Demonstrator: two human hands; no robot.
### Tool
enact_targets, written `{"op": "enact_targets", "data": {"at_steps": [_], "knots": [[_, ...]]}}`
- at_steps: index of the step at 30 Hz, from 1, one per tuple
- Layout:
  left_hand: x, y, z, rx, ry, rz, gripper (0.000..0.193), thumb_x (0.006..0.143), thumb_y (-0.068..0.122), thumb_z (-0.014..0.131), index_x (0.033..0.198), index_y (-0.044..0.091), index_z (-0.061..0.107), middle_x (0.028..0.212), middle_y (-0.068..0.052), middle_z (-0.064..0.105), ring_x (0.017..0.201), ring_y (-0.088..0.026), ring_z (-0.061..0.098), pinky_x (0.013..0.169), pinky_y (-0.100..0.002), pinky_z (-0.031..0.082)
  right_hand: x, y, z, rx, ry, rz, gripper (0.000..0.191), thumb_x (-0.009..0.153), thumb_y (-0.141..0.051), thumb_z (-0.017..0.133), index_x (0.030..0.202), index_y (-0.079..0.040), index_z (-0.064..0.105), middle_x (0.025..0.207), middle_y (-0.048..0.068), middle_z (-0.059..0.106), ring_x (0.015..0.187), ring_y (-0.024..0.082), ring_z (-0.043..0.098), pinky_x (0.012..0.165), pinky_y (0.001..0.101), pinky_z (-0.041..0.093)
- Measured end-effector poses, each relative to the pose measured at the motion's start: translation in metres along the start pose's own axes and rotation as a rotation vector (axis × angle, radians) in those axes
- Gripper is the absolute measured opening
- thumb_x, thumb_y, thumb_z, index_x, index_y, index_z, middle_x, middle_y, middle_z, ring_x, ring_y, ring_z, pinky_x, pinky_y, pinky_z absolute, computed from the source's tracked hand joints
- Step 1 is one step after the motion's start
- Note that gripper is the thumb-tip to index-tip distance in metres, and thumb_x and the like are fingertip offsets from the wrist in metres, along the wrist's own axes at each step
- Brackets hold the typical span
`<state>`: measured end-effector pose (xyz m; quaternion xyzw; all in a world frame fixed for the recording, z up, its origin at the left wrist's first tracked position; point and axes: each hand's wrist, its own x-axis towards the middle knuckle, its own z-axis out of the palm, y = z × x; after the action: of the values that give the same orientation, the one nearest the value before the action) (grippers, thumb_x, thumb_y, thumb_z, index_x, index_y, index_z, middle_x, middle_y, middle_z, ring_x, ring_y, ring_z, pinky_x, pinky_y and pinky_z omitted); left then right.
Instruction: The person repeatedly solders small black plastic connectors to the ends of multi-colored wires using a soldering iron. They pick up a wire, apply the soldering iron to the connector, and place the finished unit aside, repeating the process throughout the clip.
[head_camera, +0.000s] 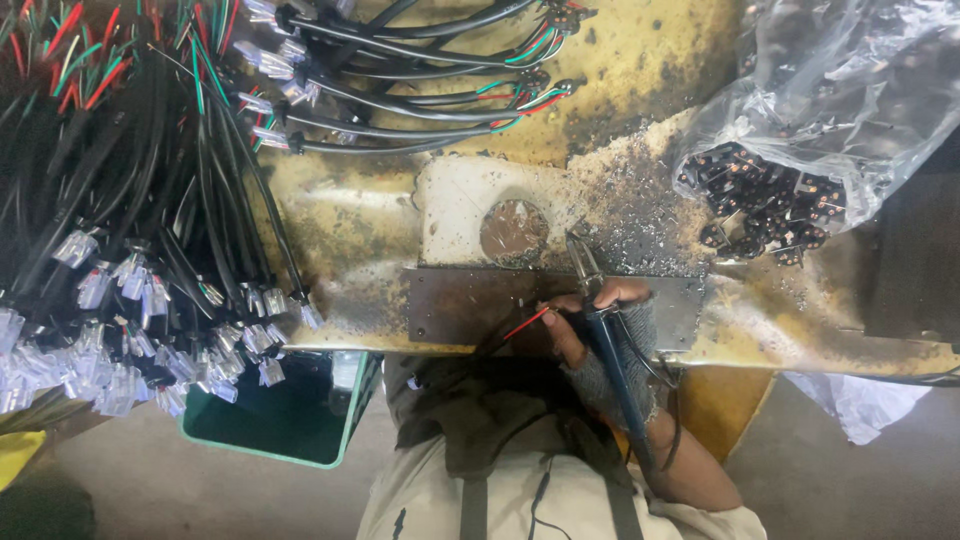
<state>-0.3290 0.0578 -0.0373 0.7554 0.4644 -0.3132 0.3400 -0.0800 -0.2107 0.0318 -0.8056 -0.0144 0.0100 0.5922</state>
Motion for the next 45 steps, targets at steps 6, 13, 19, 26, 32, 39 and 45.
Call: {"op": "enact_targets", "data": {"at_steps": [6, 13, 19, 26, 32, 39, 45], "knots": [[0.0, -0.019, 0.01, -0.014, -0.004, -0.039, 0.038, 0.092, 0.035, 0.067, 0.12, 0.009, 0.069, 0.12, -0.011, 0.071, 0.113, -0.025, 0.065, 0.096, -0.039, 0.05, 0.002, 0.006, 0.001, 0.029, -0.027, 0.084, 0.052, 0.095, 0.002, 0.073, 0.116, -0.013, 0.028, 0.091, 0.006, 0.065, 0.064, 0.006, 0.058, 0.053, 0.0216, 0.046], [0.007, -0.029, 0.021, -0.019, 0.016, -0.018, 0.042, 0.091, 0.031, 0.071, 0.125, 0.007, 0.066, 0.123, -0.014, 0.069, 0.113, -0.027, 0.065, 0.096, -0.039, 0.051, 0.003, 0.001, 0.001, -0.023, -0.012, 0.013, 0.052, 0.092, 0.001, 0.075, 0.116, -0.011, 0.03, 0.092, 0.006, 0.065, 0.075, 0.009, 0.062, 0.065, 0.0237, 0.049], [0.017, 0.024, -0.021, -0.07, 0.302, 0.368, 0.047, 0.089, 0.027, 0.075, 0.13, 0.005, 0.064, 0.125, -0.016, 0.067, 0.113, -0.028, 0.065, 0.096, -0.039, 0.052, 0.006, -0.002, 0.0, -0.038, -0.006, -0.021, 0.051, 0.093, 0.0, 0.078, 0.116, -0.01, 0.033, 0.092, 0.004, 0.066, 0.077, 0.009, 0.059, 0.07, 0.0235, 0.047], [-0.026, 0.153, -0.067, -0.105, 0.35, 0.895, 0.031, 0.086, 0.017, 0.081, 0.115, 0.007, 0.077, 0.105, -0.011, 0.077, 0.09, -0.023, 0.075, 0.08, -0.033, 0.059, 0.005, -0.018, -0.007, -0.006, -0.049, -0.019, 0.052, 0.094, -0.002, 0.078, 0.116, -0.011, 0.031, 0.091, 0.004, 0.069, 0.074, 0.01, 0.059, 0.074, 0.0245, 0.047], [-0.042, 0.256, -0.037, -0.14, 0.362, 1.516, 0.033, 0.081, 0.017, 0.084, 0.107, 0.0, 0.072, 0.094, -0.013, 0.074, 0.078, -0.028, 0.072, 0.069, -0.035, 0.058, 0.006, -0.027, -0.016, -0.28, -0.145, -0.021, 0.03, 0.088, -0.005, 0.083, 0.106, -0.011, 0.06, 0.095, 0.003, 0.071, 0.092, 0.014, 0.056, 0.092, 0.0313, 0.042], [-0.029, 0.276, -0.013, -0.43, 0.145, 1.369, 0.015, 0.091, -0.001, 0.076, 0.106, 0.002, 0.074, 0.091, -0.013, 0.074, 0.073, -0.022, 0.073, 0.063, -0.031, 0.058, 0.01, -0.019, -0.012, 0.024, -0.093, 0.067, 0.04, 0.093, 0.003, 0.074, 0.115, -0.009, 0.043, 0.098, 0.009, 0.066, 0.092, 0.015, 0.06, 0.087, 0.0295, 0.048], [-0.013, 0.267, -0.022, 0.044, 0.515, 1.685, 0.021, 0.084, 0.002, 0.076, 0.105, 0.0, 0.075, 0.086, -0.011, 0.072, 0.067, -0.022, 0.068, 0.06, -0.034, 0.055, 0.008, -0.007, -0.009, 0.232, -0.103, 0.111, 0.038, 0.097, 0.002, 0.07, 0.116, -0.011, 0.04, 0.101, 0.008, 0.066, 0.096, 0.012, 0.069, 0.083, 0.0276, 0.054]]}}
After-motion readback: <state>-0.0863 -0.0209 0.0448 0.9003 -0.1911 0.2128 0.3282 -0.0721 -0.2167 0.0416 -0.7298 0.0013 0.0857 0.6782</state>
